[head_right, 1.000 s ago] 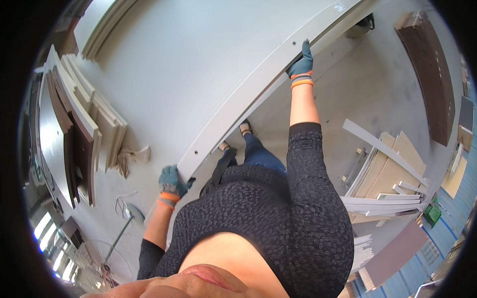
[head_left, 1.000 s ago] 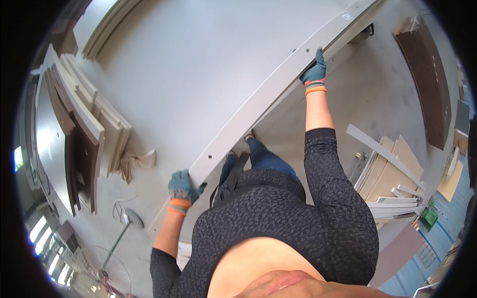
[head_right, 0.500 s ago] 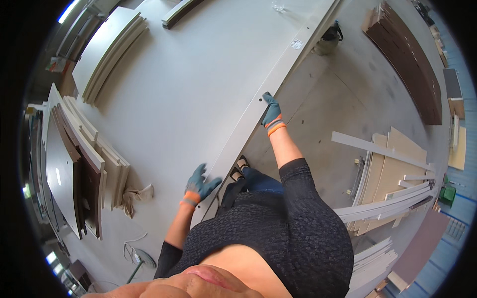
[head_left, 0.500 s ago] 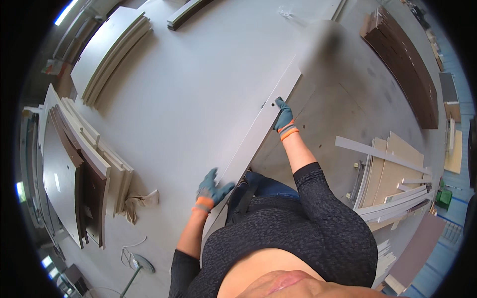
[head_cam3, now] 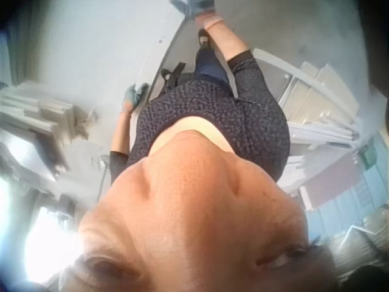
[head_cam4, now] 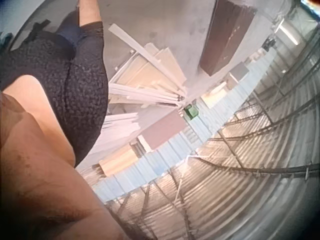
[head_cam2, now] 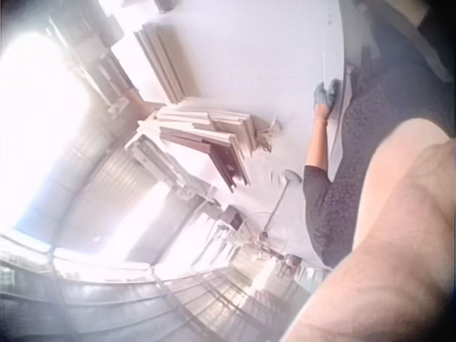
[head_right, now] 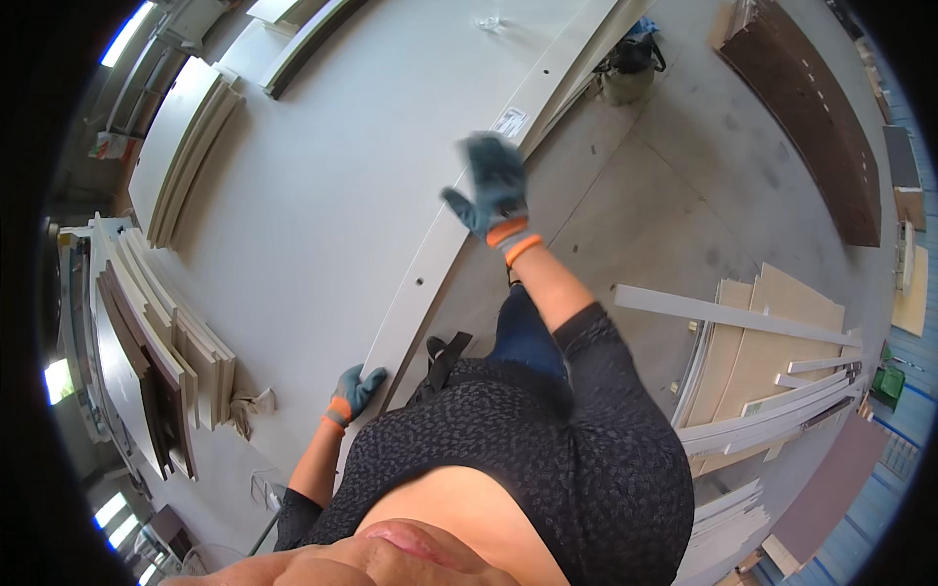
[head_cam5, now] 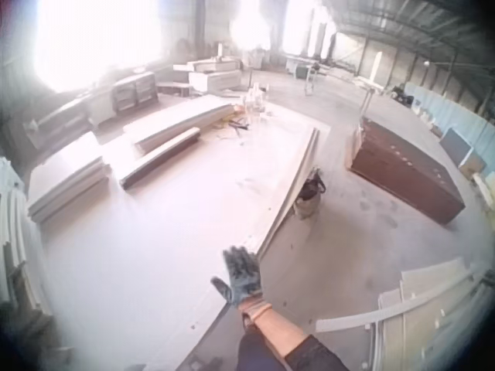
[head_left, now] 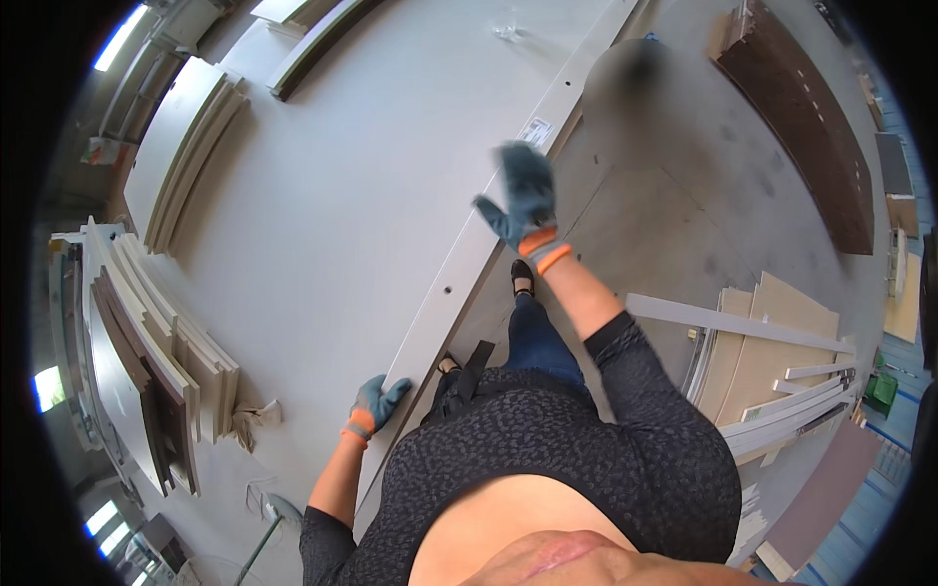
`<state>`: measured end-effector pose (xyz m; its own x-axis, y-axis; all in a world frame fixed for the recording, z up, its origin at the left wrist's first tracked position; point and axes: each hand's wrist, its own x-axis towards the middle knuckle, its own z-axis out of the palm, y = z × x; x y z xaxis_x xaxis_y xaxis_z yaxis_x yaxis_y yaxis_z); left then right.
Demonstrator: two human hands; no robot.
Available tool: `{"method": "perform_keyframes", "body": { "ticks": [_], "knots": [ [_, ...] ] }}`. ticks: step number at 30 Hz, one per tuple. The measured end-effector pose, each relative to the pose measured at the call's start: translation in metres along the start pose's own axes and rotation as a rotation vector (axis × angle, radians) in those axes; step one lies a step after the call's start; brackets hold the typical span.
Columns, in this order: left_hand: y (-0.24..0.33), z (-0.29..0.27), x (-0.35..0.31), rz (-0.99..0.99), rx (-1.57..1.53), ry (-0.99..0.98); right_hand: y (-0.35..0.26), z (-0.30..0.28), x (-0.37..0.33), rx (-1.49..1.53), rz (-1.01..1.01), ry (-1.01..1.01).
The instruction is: The person wipes a long white panel with a cloth, moving along its length and edges. They briefly handle a plastic bottle and continue wiping the panel surface.
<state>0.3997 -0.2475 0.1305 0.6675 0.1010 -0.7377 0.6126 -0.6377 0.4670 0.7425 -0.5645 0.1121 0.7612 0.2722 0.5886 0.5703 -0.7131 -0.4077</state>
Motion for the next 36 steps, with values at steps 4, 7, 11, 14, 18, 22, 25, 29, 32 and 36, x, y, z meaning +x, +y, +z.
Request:
{"method": "perform_keyframes", "body": {
  "ticks": [4, 7, 11, 14, 18, 22, 25, 29, 32, 36],
  "knots": [
    [0.011, 0.019, -0.031, 0.026, -0.104, 0.097, 0.093, -0.003, 0.053, 0.0, -0.372, -0.749],
    [0.0, 0.038, -0.057, -0.056, -0.085, 0.144, 0.239, 0.011, 0.112, -0.15, -0.265, -0.517],
    [0.046, 0.037, -0.04, -0.104, -0.089, 0.071, 0.444, -0.02, 0.133, -0.272, 0.775, 0.216],
    [0.025, 0.058, -0.071, -0.228, -0.028, 0.089, 0.426, 0.004, 0.115, 0.576, 1.56, 0.216],
    [0.018, 0.078, -0.095, -0.173, -0.138, 0.193, 0.332, 0.013, 0.107, 1.338, 1.321, 0.114],
    [0.044, 0.071, -0.062, -0.154, -0.03, 0.227, 0.342, 0.009, 0.12, 1.56, 1.342, 0.115],
    [0.039, 0.075, -0.061, -0.146, -0.039, 0.306, 0.336, 0.005, 0.138, 1.571, 1.261, 0.207],
    [0.016, 0.083, -0.049, -0.125, -0.258, 0.384, 0.316, -0.029, 0.157, 1.555, 1.1, 0.276],
    [0.023, 0.082, -0.043, -0.146, -0.145, 0.363, 0.317, -0.084, 0.182, 1.549, 1.022, 0.258],
    [0.111, 0.053, -0.027, 0.114, 0.003, 0.452, 0.361, -0.141, 0.228, 1.433, 0.929, 0.411]
  ]
}}
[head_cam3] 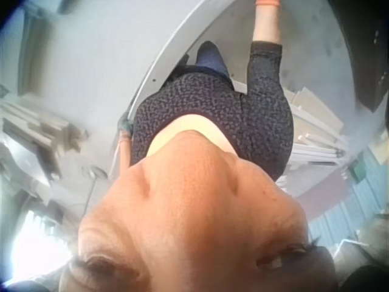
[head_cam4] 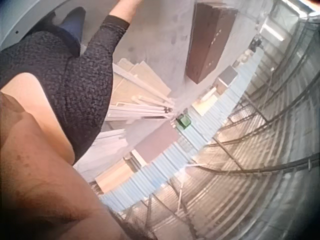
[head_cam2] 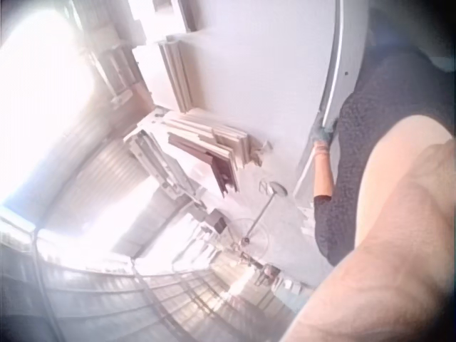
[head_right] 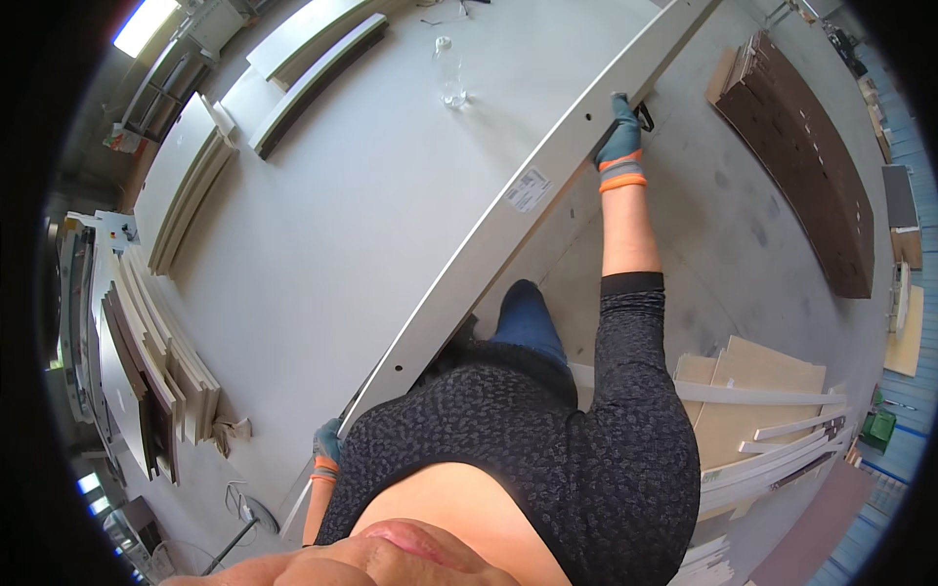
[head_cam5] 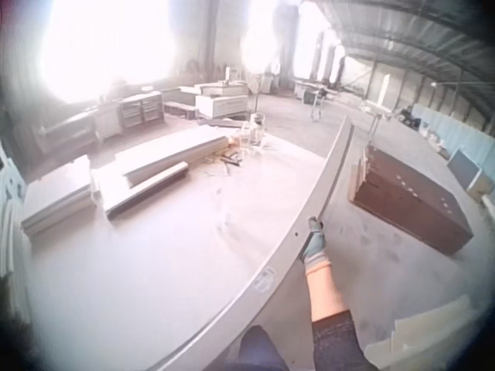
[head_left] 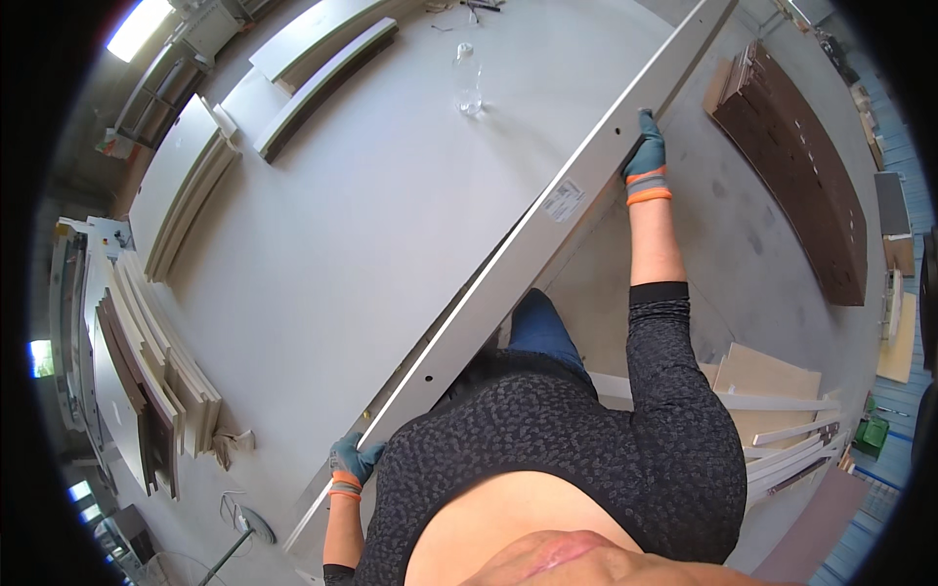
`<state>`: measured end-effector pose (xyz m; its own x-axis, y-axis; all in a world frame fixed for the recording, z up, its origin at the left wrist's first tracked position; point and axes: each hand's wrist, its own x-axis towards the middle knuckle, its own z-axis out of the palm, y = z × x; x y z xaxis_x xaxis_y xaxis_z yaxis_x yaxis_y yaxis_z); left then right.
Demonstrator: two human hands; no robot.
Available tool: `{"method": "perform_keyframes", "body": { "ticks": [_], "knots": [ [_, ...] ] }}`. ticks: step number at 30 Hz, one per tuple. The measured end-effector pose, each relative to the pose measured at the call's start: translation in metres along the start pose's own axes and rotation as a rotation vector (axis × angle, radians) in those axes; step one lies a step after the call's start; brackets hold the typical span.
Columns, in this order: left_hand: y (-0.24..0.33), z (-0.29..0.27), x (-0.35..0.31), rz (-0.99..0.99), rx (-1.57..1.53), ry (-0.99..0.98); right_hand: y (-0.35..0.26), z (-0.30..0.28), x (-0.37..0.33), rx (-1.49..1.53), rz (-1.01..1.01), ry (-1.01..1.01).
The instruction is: The person wipes a long white panel with a cloth, moving along its length and edges. They briefly handle a plastic bottle and continue wiping the panel surface.
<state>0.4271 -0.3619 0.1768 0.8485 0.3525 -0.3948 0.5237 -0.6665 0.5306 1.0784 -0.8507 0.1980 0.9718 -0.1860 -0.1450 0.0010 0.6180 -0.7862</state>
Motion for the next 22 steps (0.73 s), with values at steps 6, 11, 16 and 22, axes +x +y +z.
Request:
{"method": "perform_keyframes", "body": {
  "ticks": [6, 11, 16, 22],
  "knots": [
    [0.136, -0.03, 0.059, 0.042, 0.136, -0.048, -0.059, -0.087, 0.099, 0.109, -0.016, -0.085],
    [0.252, -0.041, 0.081, 0.017, 0.272, -0.044, -0.073, -0.161, 0.133, 0.023, -0.068, 0.099],
    [0.421, -0.046, 0.136, 0.079, 0.472, 0.04, -0.136, -0.262, 0.195, 0.112, -0.021, 0.268],
    [0.576, -0.045, 0.221, 0.289, 0.663, 0.076, -0.214, -0.366, 0.256, 0.216, -0.075, 0.395]
  ]
}}
